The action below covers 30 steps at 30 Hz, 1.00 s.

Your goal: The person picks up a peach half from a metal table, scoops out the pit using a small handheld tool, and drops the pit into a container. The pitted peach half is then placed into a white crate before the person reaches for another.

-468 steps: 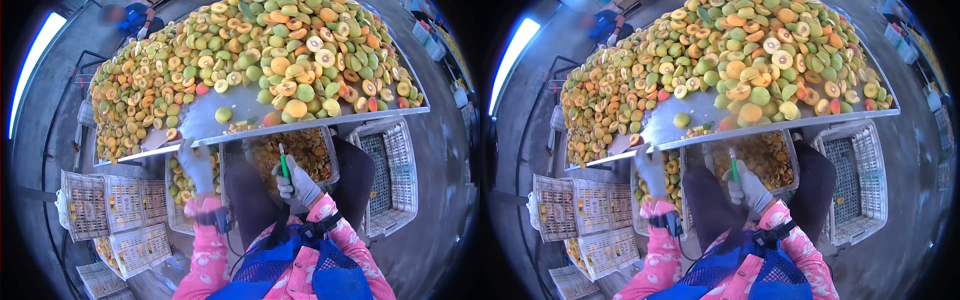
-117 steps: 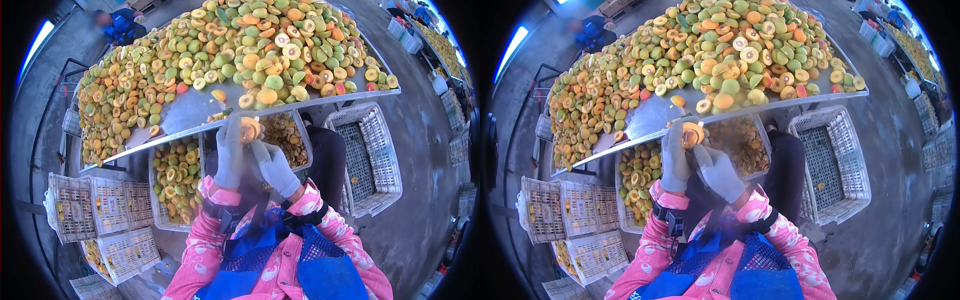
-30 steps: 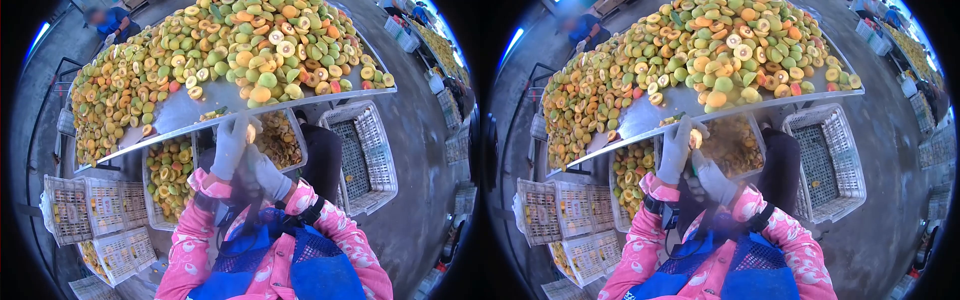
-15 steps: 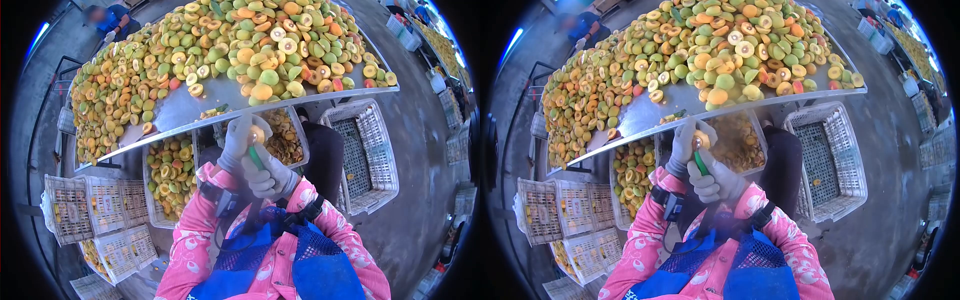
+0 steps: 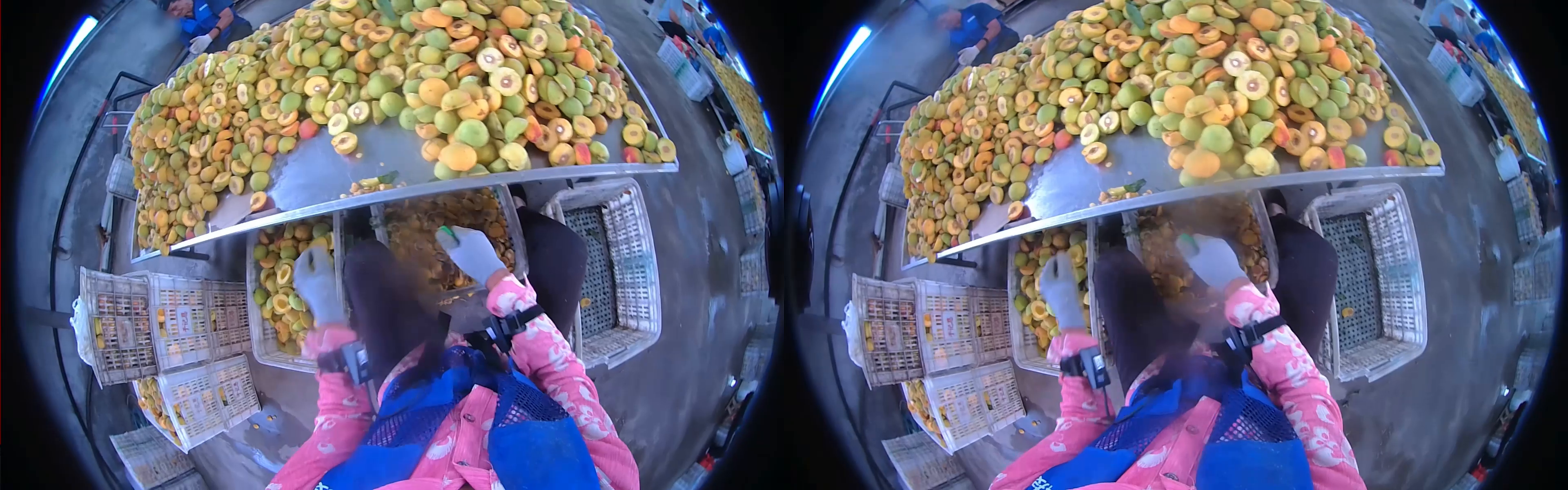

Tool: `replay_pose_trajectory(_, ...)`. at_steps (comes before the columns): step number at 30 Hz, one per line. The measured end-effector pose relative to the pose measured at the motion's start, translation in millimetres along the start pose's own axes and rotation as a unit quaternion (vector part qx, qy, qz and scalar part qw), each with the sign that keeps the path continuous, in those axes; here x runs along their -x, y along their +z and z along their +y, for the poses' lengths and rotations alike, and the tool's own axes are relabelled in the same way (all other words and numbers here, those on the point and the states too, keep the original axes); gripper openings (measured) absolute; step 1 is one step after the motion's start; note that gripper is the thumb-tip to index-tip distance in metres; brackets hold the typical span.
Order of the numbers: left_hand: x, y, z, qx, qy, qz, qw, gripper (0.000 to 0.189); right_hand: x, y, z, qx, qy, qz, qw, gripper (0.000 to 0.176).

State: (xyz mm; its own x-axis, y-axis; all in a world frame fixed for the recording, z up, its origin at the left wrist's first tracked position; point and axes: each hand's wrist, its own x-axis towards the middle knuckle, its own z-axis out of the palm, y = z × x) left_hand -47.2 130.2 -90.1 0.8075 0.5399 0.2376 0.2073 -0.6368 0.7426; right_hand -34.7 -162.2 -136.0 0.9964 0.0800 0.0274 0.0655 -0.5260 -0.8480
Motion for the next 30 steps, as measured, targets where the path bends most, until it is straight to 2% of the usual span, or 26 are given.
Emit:
replay_pose_trajectory(2,-4,-33,-45,-0.253,0.072,0.118,0.958,0.018,-2,0,-3,-0.036,0.005,0.015,0.999,0.035)
replay_pose_trajectory(3,-12,-32,-44,-0.256,0.070,0.120,0.957,0.018,-2,3,-5,-0.069,0.015,0.035,0.997,0.034)
replay_pose_trajectory(5,-33,-24,-33,-0.138,0.148,0.161,0.966,0.020,2,21,3,-0.085,0.037,0.035,0.995,0.032)
replay_pose_trajectory(7,-59,16,16,-0.089,0.160,0.071,0.981,0.022,11,21,-6,-0.070,0.043,0.034,0.996,0.027)
replay_pose_trajectory(8,-79,44,22,-0.025,0.216,0.039,0.975,0.029,15,13,-17,-0.066,0.042,0.032,0.996,0.027)
replay_pose_trajectory(9,-93,68,42,0.005,0.174,-0.016,0.985,0.038,18,7,-26,-0.104,0.128,-0.011,0.986,0.027)
replay_pose_trajectory(10,-113,97,53,-0.031,0.137,-0.013,0.990,0.045,21,5,-29,-0.143,0.214,-0.050,0.965,0.027)
replay_pose_trajectory(11,-134,128,56,-0.066,0.101,-0.011,0.993,0.052,27,5,-19,-0.140,0.194,-0.043,0.970,0.027)
replay_pose_trajectory(12,-155,155,49,-0.063,0.104,-0.014,0.993,0.052,32,7,-8,-0.139,0.196,-0.038,0.970,0.027)
replay_pose_trajectory(14,-183,194,38,-0.267,0.092,-0.073,0.956,0.064,37,8,9,-0.139,0.139,-0.023,0.980,0.021)
replay_pose_trajectory(15,-176,200,43,-0.224,0.095,-0.025,0.970,0.060,34,4,3,-0.162,0.137,-0.021,0.977,0.022)
replay_pose_trajectory(16,-167,202,50,-0.222,0.097,-0.028,0.970,0.060,30,-2,-7,-0.161,0.140,-0.017,0.977,0.022)
replay_pose_trajectory(17,-158,203,55,-0.056,0.082,-0.121,0.988,0.054,23,-6,-17,-0.209,0.177,-0.025,0.961,0.022)
replay_pose_trajectory(18,-145,198,60,0.110,0.062,-0.209,0.970,0.048,15,-9,-30,-0.259,0.215,-0.035,0.941,0.023)
replay_pose_trajectory(19,-127,191,64,0.082,0.180,-0.172,0.965,0.040,7,-14,-46,-0.260,0.218,-0.035,0.940,0.023)
replay_pose_trajectory(20,-108,183,70,0.081,0.179,-0.176,0.965,0.040,-2,-20,-62,-0.287,0.209,-0.054,0.933,0.023)
replay_pose_trajectory(21,-88,172,78,0.237,0.049,-0.248,0.938,0.037,-9,-24,-76,-0.315,0.202,-0.073,0.925,0.024)
replay_pose_trajectory(22,-69,158,87,0.380,-0.085,-0.307,0.868,0.034,-12,-26,-87,-0.316,0.208,-0.072,0.923,0.024)
replay_pose_trajectory(23,-52,134,101,0.378,-0.087,-0.311,0.868,0.034,-15,-27,-97,-0.342,0.202,-0.077,0.914,0.024)
replay_pose_trajectory(24,-37,108,118,0.267,0.101,-0.287,0.914,0.035,-17,-27,-104,-0.367,0.195,-0.081,0.906,0.025)
replay_pose_trajectory(25,-24,93,126,0.144,0.287,-0.247,0.914,0.035,-16,-25,-110,-0.357,0.170,-0.057,0.917,0.027)
replay_pose_trajectory(26,-13,91,127,0.145,0.289,-0.248,0.913,0.035,-13,-21,-112,-0.358,0.169,-0.054,0.917,0.027)
replay_pose_trajectory(27,-4,91,128,0.329,0.111,-0.286,0.893,0.035,-10,-15,-111,-0.348,0.118,-0.016,0.930,0.027)
replay_pose_trajectory(28,2,89,127,0.490,-0.075,-0.307,0.813,0.036,-8,-10,-110,-0.337,0.065,0.023,0.939,0.027)
replay_pose_trajectory(29,6,85,117,0.400,0.038,-0.313,0.861,0.032,-5,-7,-109,-0.338,0.062,0.026,0.939,0.027)
replay_pose_trajectory(30,8,77,126,0.400,0.041,-0.313,0.860,0.032,-2,-4,-109,-0.346,0.036,0.043,0.936,0.029)
